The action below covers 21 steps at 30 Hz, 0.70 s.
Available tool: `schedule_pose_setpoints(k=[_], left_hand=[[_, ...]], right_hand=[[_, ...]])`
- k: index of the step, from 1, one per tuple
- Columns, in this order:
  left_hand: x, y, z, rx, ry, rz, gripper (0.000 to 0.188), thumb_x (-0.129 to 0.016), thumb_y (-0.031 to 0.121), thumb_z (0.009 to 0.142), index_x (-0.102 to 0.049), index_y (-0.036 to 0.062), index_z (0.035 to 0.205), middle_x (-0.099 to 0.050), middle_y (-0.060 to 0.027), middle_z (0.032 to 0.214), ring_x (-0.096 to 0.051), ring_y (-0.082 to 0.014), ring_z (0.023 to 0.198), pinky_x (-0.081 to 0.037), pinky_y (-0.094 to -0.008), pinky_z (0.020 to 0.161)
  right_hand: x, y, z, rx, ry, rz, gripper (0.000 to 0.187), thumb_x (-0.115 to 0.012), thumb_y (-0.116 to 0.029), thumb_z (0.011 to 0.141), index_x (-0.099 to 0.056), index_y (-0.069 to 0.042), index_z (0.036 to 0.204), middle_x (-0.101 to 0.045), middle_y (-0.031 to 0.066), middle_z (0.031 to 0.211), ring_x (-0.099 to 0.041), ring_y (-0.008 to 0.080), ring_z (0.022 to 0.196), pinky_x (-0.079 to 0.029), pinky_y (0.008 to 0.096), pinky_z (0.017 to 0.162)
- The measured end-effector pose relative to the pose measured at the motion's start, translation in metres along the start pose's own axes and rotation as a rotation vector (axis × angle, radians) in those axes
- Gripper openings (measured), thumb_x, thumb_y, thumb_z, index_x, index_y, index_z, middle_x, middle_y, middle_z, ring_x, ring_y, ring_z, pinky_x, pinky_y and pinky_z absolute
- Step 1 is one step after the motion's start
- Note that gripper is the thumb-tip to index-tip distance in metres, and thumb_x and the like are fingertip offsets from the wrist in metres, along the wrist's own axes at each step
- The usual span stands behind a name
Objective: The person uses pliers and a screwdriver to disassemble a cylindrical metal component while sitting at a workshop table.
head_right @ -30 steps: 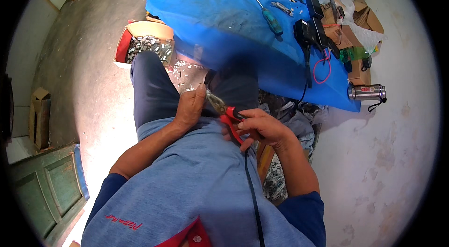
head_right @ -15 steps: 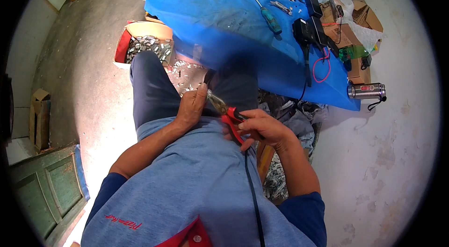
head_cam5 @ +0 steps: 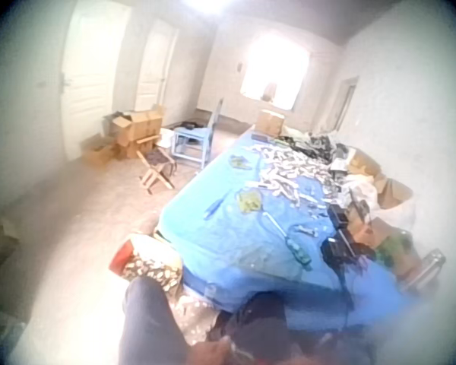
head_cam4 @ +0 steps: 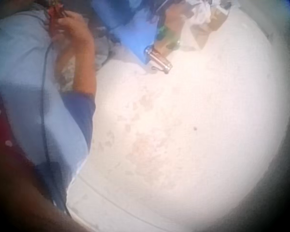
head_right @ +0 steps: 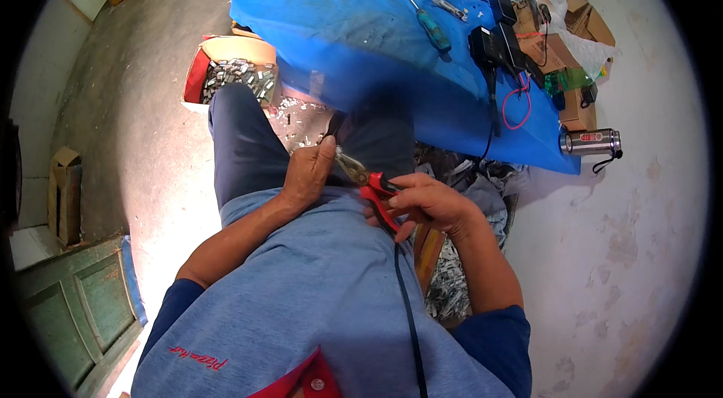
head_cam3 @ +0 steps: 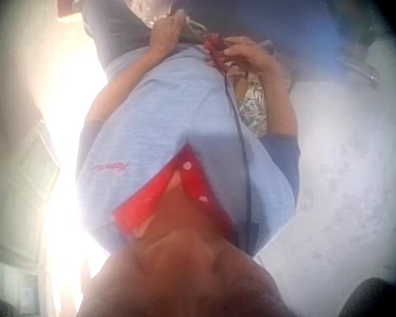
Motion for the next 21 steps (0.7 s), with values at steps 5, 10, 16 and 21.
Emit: schedule_pose_setpoints(k=[5, 10, 16, 21], left_hand=[[-0.0003, -0.0030, 0.0007, 0.044, -0.003, -0.028, 0.063, -0.040, 0.049, 0.101, -0.058, -0.0022, 0.069, -0.051, -0.0223, 0.060, -0.053, -0.0388, 0.057, -0.040, -0.0457, 0.057], [-0.0015, -0.0048, 0.0009, 0.017, -0.004, 0.002, 0.064, -0.040, 0.049, 0.101, -0.058, -0.0027, 0.069, -0.051, -0.0232, 0.060, -0.053, -0.0393, 0.056, -0.040, -0.0462, 0.057], [-0.0027, -0.0029, 0.0008, 0.005, -0.016, -0.004, 0.064, -0.040, 0.049, 0.101, -0.059, -0.0024, 0.070, -0.051, -0.0236, 0.060, -0.054, -0.0408, 0.058, -0.040, -0.0468, 0.057], [-0.0024, -0.0022, 0.0005, -0.010, -0.022, 0.019, 0.064, -0.039, 0.049, 0.101, -0.059, -0.0025, 0.070, -0.051, -0.0236, 0.060, -0.054, -0.0407, 0.058, -0.040, -0.0466, 0.058]], right_hand=[[0.0032, 0.0027, 0.0010, 0.027, -0.025, -0.001, 0.048, -0.058, -0.011, 0.087, -0.052, 0.009, 0.130, -0.065, 0.0243, 0.115, -0.068, 0.0319, 0.102, -0.063, 0.0327, 0.060], [0.0038, 0.0013, 0.0009, 0.000, -0.026, 0.005, 0.048, -0.058, -0.011, 0.087, -0.052, 0.009, 0.130, -0.065, 0.0250, 0.115, -0.067, 0.0332, 0.104, -0.063, 0.0339, 0.060], [0.0039, 0.0026, 0.0013, -0.002, -0.025, -0.008, 0.048, -0.058, -0.012, 0.087, -0.052, 0.009, 0.130, -0.065, 0.0261, 0.114, -0.067, 0.0344, 0.105, -0.063, 0.0349, 0.059], [0.0042, 0.0033, 0.0022, 0.007, -0.035, 0.021, 0.048, -0.058, -0.012, 0.088, -0.052, 0.010, 0.129, -0.064, 0.0271, 0.114, -0.067, 0.0352, 0.104, -0.063, 0.0345, 0.058]])
Point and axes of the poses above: each hand's wrist, its own z-axis towards the middle knuckle, its own x-axis out of the back of the hand, y = z × x, the point moved 3 cm from there along z, towards the middle knuckle
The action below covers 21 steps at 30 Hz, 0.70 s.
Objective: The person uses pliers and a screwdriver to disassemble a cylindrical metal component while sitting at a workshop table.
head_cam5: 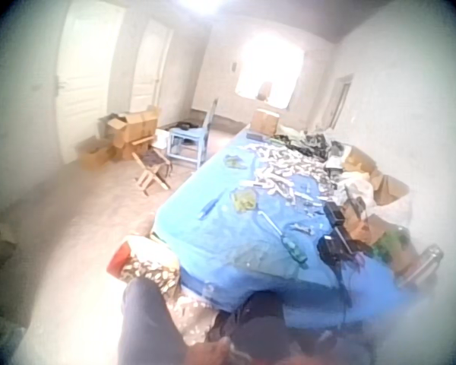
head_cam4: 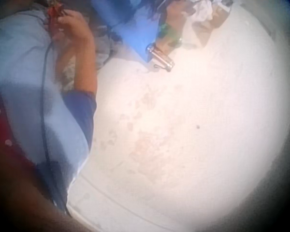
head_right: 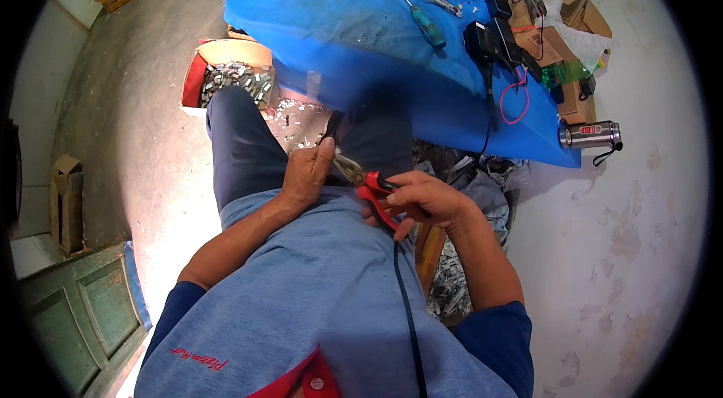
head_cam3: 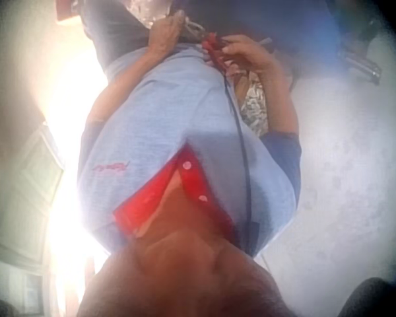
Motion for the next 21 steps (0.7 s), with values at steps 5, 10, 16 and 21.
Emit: schedule_pose_setpoints(k=[5, 10, 16, 21], left_hand=[[0.003, 0.003, -0.001, 0.051, 0.005, -0.027, 0.064, -0.040, 0.050, 0.101, -0.059, -0.0028, 0.070, -0.051, -0.0234, 0.060, -0.053, -0.0397, 0.057, -0.040, -0.0464, 0.058], [0.002, -0.001, -0.002, 0.032, 0.002, -0.032, 0.064, -0.041, 0.050, 0.101, -0.058, -0.0033, 0.070, -0.050, -0.0226, 0.059, -0.051, -0.0361, 0.055, -0.040, -0.0453, 0.058], [0.000, -0.003, -0.001, 0.052, 0.001, -0.040, 0.065, -0.040, 0.051, 0.101, -0.059, -0.0032, 0.070, -0.051, -0.0232, 0.061, -0.052, -0.0376, 0.056, -0.040, -0.0459, 0.058], [-0.001, 0.000, 0.000, 0.032, -0.015, -0.021, 0.065, -0.039, 0.051, 0.101, -0.058, -0.0029, 0.070, -0.052, -0.0236, 0.061, -0.054, -0.0404, 0.058, -0.040, -0.0467, 0.058]], right_hand=[[0.007, 0.003, 0.001, 0.040, -0.030, 0.045, 0.048, -0.058, -0.013, 0.088, -0.051, 0.011, 0.129, -0.064, 0.0280, 0.115, -0.067, 0.0363, 0.104, -0.063, 0.0340, 0.059], [0.008, 0.006, 0.000, 0.030, -0.025, 0.043, 0.050, -0.057, -0.013, 0.088, -0.049, 0.011, 0.132, -0.063, 0.0273, 0.117, -0.067, 0.0357, 0.104, -0.063, 0.0331, 0.060], [0.006, 0.007, -0.004, 0.066, -0.064, 0.024, 0.049, -0.056, -0.013, 0.090, -0.049, 0.011, 0.132, -0.064, 0.0267, 0.116, -0.067, 0.0348, 0.105, -0.063, 0.0328, 0.059], [0.005, 0.006, -0.001, 0.016, -0.045, 0.041, 0.048, -0.056, -0.011, 0.090, -0.048, 0.011, 0.132, -0.064, 0.0273, 0.116, -0.067, 0.0348, 0.104, -0.063, 0.0327, 0.059]])
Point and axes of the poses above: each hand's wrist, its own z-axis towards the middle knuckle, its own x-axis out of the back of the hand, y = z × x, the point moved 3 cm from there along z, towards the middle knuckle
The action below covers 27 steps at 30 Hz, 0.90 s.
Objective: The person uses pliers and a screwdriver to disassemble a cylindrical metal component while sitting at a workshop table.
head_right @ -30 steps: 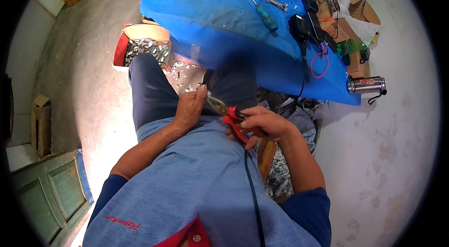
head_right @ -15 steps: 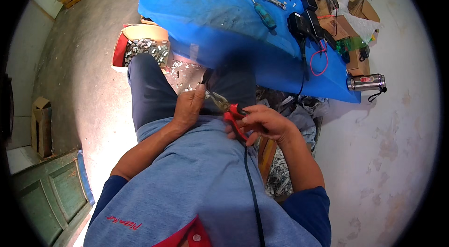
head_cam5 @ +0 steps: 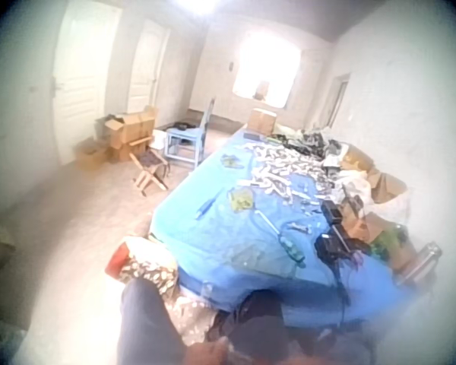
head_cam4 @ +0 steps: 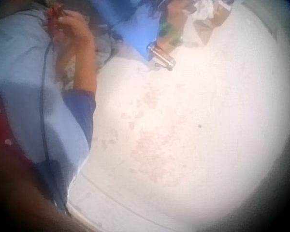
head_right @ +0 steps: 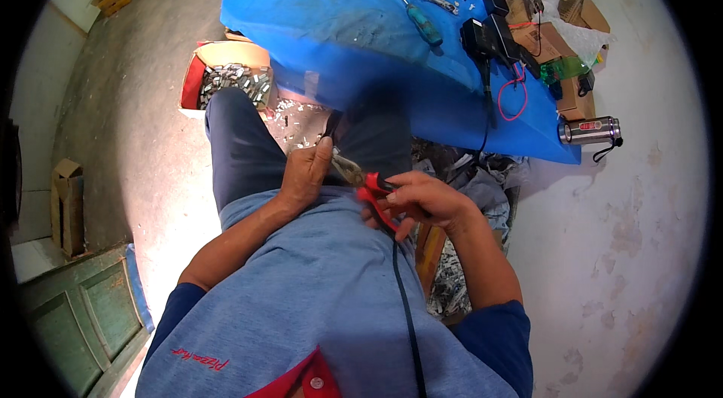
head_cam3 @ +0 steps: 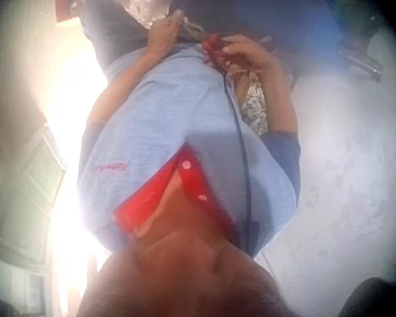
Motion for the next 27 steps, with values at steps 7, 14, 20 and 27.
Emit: schedule_pose_setpoints(k=[7, 14, 20, 27], left_hand=[[0.001, -0.002, -0.001, -0.015, -0.003, 0.017, 0.065, -0.039, 0.051, 0.101, -0.058, -0.0029, 0.069, -0.052, -0.0233, 0.060, -0.053, -0.0410, 0.057, -0.040, -0.0469, 0.057], [0.002, 0.002, -0.001, -0.013, -0.002, 0.006, 0.065, -0.039, 0.051, 0.101, -0.058, -0.0031, 0.069, -0.051, -0.0231, 0.060, -0.054, -0.0403, 0.057, -0.040, -0.0466, 0.057], [0.001, -0.006, 0.000, -0.002, -0.007, -0.023, 0.066, -0.040, 0.052, 0.101, -0.057, -0.0037, 0.069, -0.049, -0.0205, 0.058, -0.051, -0.0333, 0.055, -0.040, -0.0447, 0.058], [-0.003, -0.008, 0.001, 0.060, -0.058, -0.150, 0.066, -0.041, 0.052, 0.101, -0.052, -0.0023, 0.066, -0.043, -0.0081, 0.055, -0.042, -0.0147, 0.056, -0.038, -0.0386, 0.054]], right_hand=[[0.000, -0.001, 0.003, 0.013, -0.023, 0.044, 0.049, -0.056, -0.010, 0.090, -0.048, 0.013, 0.132, -0.063, 0.0290, 0.116, -0.067, 0.0363, 0.104, -0.063, 0.0338, 0.059], [0.000, 0.000, 0.003, 0.010, -0.021, 0.049, 0.049, -0.056, -0.010, 0.090, -0.048, 0.013, 0.132, -0.063, 0.0298, 0.116, -0.067, 0.0370, 0.103, -0.064, 0.0332, 0.060], [0.002, -0.002, 0.003, 0.018, -0.031, 0.056, 0.049, -0.055, -0.013, 0.090, -0.048, 0.013, 0.131, -0.063, 0.0297, 0.115, -0.068, 0.0369, 0.102, -0.064, 0.0324, 0.059], [0.008, 0.003, 0.005, 0.001, 0.029, 0.014, 0.048, -0.057, -0.012, 0.090, -0.049, 0.012, 0.131, -0.064, 0.0281, 0.114, -0.068, 0.0356, 0.102, -0.063, 0.0320, 0.059]])
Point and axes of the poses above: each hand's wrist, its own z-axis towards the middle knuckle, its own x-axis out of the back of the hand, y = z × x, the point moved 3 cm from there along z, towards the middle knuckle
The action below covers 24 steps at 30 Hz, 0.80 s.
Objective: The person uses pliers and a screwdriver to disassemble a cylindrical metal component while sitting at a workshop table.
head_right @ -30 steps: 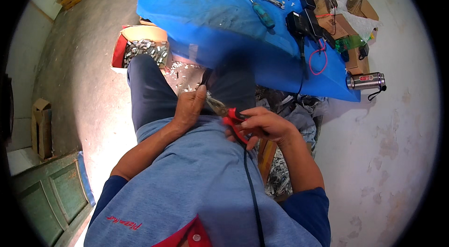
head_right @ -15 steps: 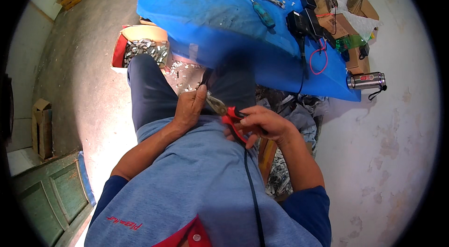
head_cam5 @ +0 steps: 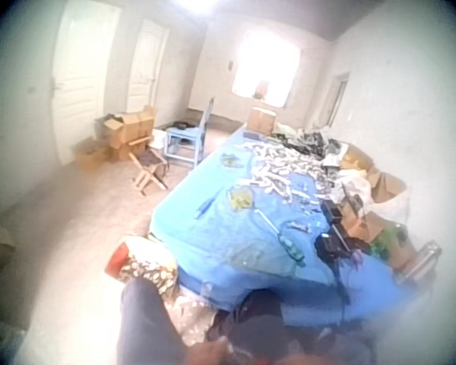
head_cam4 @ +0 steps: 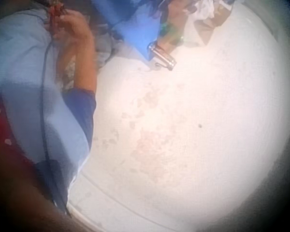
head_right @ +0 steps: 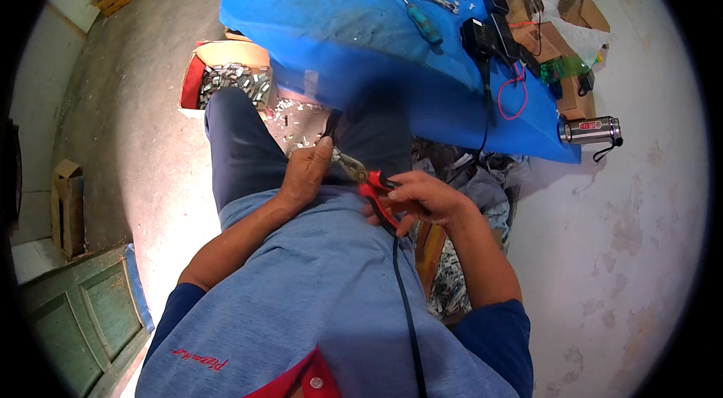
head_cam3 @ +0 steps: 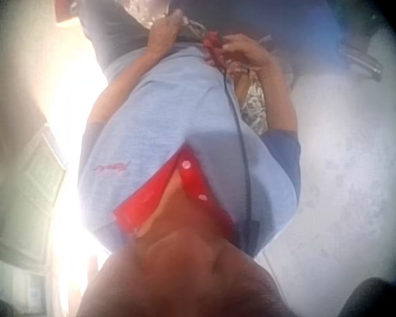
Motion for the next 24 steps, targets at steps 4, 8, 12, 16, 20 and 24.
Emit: schedule_pose_setpoints(k=[4, 8, 12, 16, 20, 24], left_hand=[[0.002, -0.002, 0.001, -0.023, 0.016, -0.023, 0.064, -0.041, 0.051, 0.102, -0.051, 0.0012, 0.063, -0.044, -0.0032, 0.056, -0.040, -0.0115, 0.056, -0.035, -0.0344, 0.052], [0.000, -0.003, 0.001, -0.050, 0.018, -0.067, 0.062, -0.040, 0.050, 0.103, -0.050, 0.0072, 0.059, -0.045, 0.0028, 0.056, -0.039, -0.0077, 0.054, -0.031, -0.0291, 0.048], [-0.001, -0.002, 0.000, 0.011, 0.033, -0.085, 0.065, -0.040, 0.054, 0.102, -0.051, 0.0029, 0.063, -0.046, -0.0012, 0.057, -0.041, -0.0111, 0.055, -0.036, -0.0330, 0.053], [-0.003, -0.005, 0.001, 0.008, -0.050, -0.162, 0.060, -0.040, 0.052, 0.103, -0.053, 0.0091, 0.062, -0.047, 0.0026, 0.057, -0.042, -0.0077, 0.053, -0.033, -0.0274, 0.048], [-0.007, -0.005, 0.003, 0.126, -0.154, -0.274, 0.060, -0.038, 0.056, 0.102, -0.055, 0.0108, 0.067, -0.047, 0.0027, 0.057, -0.042, -0.0083, 0.050, -0.031, -0.0258, 0.047], [-0.007, -0.004, 0.002, 0.230, -0.276, -0.239, 0.063, -0.034, 0.061, 0.101, -0.053, 0.0121, 0.066, -0.047, 0.0019, 0.055, -0.040, -0.0087, 0.049, -0.029, -0.0237, 0.046]], right_hand=[[-0.008, -0.001, -0.006, -0.011, 0.014, -0.020, 0.047, -0.057, -0.012, 0.090, -0.050, 0.010, 0.131, -0.065, 0.0264, 0.114, -0.068, 0.0335, 0.102, -0.063, 0.0322, 0.059], [-0.008, -0.002, -0.005, -0.022, 0.029, -0.048, 0.047, -0.057, -0.013, 0.089, -0.052, 0.008, 0.131, -0.066, 0.0235, 0.114, -0.068, 0.0312, 0.101, -0.063, 0.0323, 0.059], [-0.010, -0.003, -0.001, 0.115, 0.108, -0.085, 0.042, -0.059, -0.015, 0.089, -0.056, 0.006, 0.125, -0.068, 0.0180, 0.107, -0.069, 0.0242, 0.092, -0.058, 0.0251, 0.053], [-0.009, -0.006, 0.009, 0.339, 0.364, -0.200, 0.040, -0.063, -0.011, 0.088, -0.054, 0.003, 0.124, -0.068, 0.0140, 0.104, -0.069, 0.0172, 0.086, -0.051, 0.0198, 0.050], [-0.013, -0.010, 0.031, 0.536, 0.590, -0.396, 0.042, -0.067, -0.007, 0.086, -0.055, 0.000, 0.125, -0.067, 0.0084, 0.103, -0.066, 0.0127, 0.089, -0.053, 0.0219, 0.065], [-0.019, -0.004, 0.057, 0.747, 0.512, -0.454, 0.040, -0.069, -0.005, 0.085, -0.059, 0.000, 0.124, -0.067, 0.0055, 0.107, -0.063, 0.0113, 0.096, -0.051, 0.0258, 0.085]])
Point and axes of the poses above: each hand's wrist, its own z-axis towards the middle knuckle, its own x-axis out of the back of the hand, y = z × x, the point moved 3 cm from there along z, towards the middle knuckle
